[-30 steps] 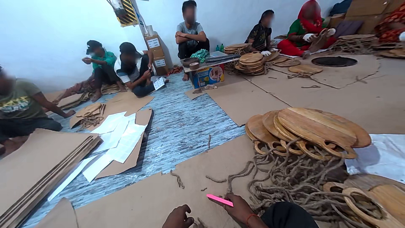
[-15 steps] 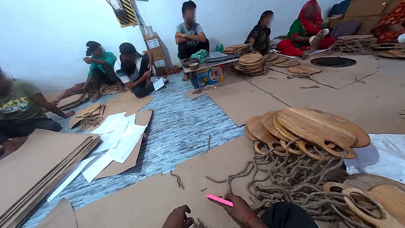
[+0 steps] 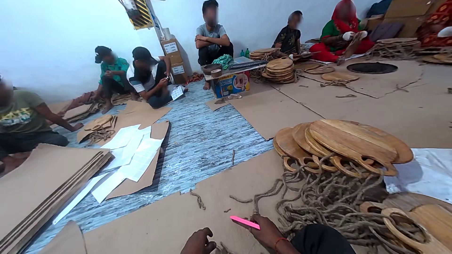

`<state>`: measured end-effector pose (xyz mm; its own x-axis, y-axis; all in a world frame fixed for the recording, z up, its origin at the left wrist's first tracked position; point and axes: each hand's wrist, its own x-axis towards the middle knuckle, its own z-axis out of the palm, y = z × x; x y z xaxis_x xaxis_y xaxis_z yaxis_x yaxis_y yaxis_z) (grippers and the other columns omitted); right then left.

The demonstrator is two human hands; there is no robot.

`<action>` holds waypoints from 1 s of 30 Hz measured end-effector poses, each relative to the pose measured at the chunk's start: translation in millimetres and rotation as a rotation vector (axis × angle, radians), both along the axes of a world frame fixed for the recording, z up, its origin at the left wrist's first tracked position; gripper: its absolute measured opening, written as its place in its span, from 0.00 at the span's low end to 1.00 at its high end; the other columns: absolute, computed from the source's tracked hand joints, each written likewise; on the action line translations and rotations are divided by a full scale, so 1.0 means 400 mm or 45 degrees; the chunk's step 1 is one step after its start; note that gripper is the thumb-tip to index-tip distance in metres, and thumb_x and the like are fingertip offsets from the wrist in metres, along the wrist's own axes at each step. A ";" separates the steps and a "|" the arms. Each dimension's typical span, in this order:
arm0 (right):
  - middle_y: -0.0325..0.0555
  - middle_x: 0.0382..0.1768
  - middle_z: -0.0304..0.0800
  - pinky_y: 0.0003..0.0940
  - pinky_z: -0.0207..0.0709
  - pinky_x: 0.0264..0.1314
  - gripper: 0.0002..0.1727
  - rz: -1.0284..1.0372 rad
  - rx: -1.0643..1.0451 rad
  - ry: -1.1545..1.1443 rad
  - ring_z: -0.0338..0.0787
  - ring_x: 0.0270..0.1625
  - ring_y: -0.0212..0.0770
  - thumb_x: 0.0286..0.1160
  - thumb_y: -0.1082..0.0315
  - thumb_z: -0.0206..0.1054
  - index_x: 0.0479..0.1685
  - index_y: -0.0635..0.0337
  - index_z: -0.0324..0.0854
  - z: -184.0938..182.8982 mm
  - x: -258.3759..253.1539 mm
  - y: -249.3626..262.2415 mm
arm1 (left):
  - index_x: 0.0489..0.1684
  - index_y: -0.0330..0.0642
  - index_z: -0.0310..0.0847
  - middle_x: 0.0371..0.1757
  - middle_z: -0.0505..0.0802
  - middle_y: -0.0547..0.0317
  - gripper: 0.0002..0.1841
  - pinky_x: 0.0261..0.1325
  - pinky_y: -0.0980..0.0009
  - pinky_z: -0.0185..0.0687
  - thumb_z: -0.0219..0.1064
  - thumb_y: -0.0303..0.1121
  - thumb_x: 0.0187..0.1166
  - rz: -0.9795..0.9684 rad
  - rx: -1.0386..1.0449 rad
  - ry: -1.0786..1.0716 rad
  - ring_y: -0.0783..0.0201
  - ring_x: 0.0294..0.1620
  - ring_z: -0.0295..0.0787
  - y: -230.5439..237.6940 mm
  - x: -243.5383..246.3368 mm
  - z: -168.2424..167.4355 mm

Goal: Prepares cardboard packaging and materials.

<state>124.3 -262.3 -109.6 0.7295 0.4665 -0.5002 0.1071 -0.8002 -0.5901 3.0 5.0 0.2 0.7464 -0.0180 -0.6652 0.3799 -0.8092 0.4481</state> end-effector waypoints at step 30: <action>0.57 0.59 0.92 0.60 0.79 0.69 0.22 0.003 -0.014 0.007 0.91 0.64 0.57 0.80 0.53 0.67 0.67 0.56 0.84 0.006 0.000 0.001 | 0.79 0.34 0.74 0.65 0.92 0.37 0.26 0.75 0.43 0.78 0.61 0.43 0.91 0.023 -0.007 0.014 0.42 0.66 0.90 -0.003 -0.001 0.000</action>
